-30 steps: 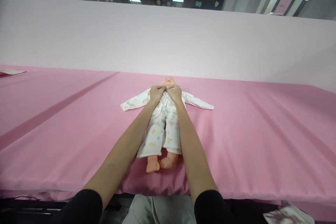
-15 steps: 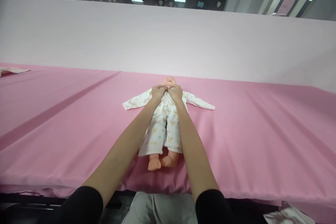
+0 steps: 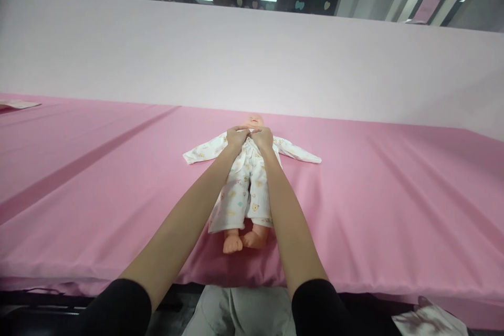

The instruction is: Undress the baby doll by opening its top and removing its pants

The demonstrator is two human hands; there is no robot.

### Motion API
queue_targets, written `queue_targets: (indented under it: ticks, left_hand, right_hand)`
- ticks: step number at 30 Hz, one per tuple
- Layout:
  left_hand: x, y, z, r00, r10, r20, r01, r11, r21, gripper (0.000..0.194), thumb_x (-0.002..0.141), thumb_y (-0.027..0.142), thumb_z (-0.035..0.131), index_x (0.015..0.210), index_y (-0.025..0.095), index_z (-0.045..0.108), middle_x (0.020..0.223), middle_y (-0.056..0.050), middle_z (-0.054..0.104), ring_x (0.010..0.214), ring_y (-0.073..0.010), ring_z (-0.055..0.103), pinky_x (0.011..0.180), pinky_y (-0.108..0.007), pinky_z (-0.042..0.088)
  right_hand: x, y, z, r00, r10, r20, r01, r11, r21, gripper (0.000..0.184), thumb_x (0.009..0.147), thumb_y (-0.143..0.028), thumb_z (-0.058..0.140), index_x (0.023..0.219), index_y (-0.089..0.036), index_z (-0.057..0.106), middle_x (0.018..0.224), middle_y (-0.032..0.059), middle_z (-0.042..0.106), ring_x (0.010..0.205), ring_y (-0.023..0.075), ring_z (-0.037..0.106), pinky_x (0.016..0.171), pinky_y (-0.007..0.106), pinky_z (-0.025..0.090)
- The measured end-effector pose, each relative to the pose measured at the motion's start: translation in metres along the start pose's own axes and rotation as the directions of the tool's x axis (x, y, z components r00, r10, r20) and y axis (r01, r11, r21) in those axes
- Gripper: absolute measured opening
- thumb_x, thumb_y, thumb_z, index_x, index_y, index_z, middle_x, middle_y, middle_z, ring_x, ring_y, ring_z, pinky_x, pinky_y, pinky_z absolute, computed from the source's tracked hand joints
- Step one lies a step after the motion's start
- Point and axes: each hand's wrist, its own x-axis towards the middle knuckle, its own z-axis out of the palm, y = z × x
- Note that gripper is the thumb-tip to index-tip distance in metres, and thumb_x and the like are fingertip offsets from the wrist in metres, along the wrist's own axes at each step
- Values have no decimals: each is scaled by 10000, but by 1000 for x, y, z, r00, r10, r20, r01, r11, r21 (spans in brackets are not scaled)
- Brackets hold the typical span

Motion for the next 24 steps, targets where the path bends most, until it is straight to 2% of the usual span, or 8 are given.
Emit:
queue_targets:
  ticks: [4, 9, 14, 19, 24]
  left_hand:
    - [-2, 1, -1, 999, -29, 29, 30, 999, -45, 347, 582, 141, 634, 924, 168, 683, 755, -39, 700, 713, -151, 660, 686, -246, 511]
    - [-7, 4, -3, 998, -39, 43, 40, 999, -33, 354, 599, 143, 613, 950, 159, 659, 690, -28, 681, 643, -146, 649, 623, -239, 504]
    - [-10, 8, -7, 1000, 10, -4, -10, 995, 101, 277, 579, 207, 650, 854, 179, 665, 665, -17, 679, 672, -158, 647, 685, -253, 496]
    - [-16, 10, -9, 998, 65, 13, -66, 987, 147, 174, 622, 271, 658, 774, 186, 658, 751, -30, 703, 765, -161, 652, 763, -253, 477]
    - [-18, 15, -9, 994, 98, 43, -105, 976, 189, 180, 638, 354, 671, 723, 196, 667, 771, -34, 708, 807, -182, 650, 793, -272, 461]
  right_hand:
    - [3, 4, 2, 999, 24, 34, -25, 999, 26, 129, 591, -211, 593, 652, -153, 690, 592, -14, 613, 594, 150, 574, 605, 241, 426]
    - [0, -2, 1, 999, 47, 14, -46, 998, -53, 102, 582, -192, 595, 634, -170, 679, 628, 11, 630, 643, 178, 594, 643, 270, 446]
    - [-11, -14, 0, 998, 20, -64, -33, 979, -200, 79, 600, -143, 584, 607, -178, 654, 667, 65, 634, 718, 232, 608, 737, 343, 462]
    - [-24, -15, -1, 993, -53, -104, 30, 977, -212, 131, 670, -151, 560, 730, -188, 671, 800, 66, 659, 813, 228, 615, 805, 338, 457]
    - [-26, -9, 0, 986, -108, -125, 79, 973, -215, 178, 764, -211, 509, 812, -175, 677, 906, 76, 670, 883, 227, 614, 829, 324, 440]
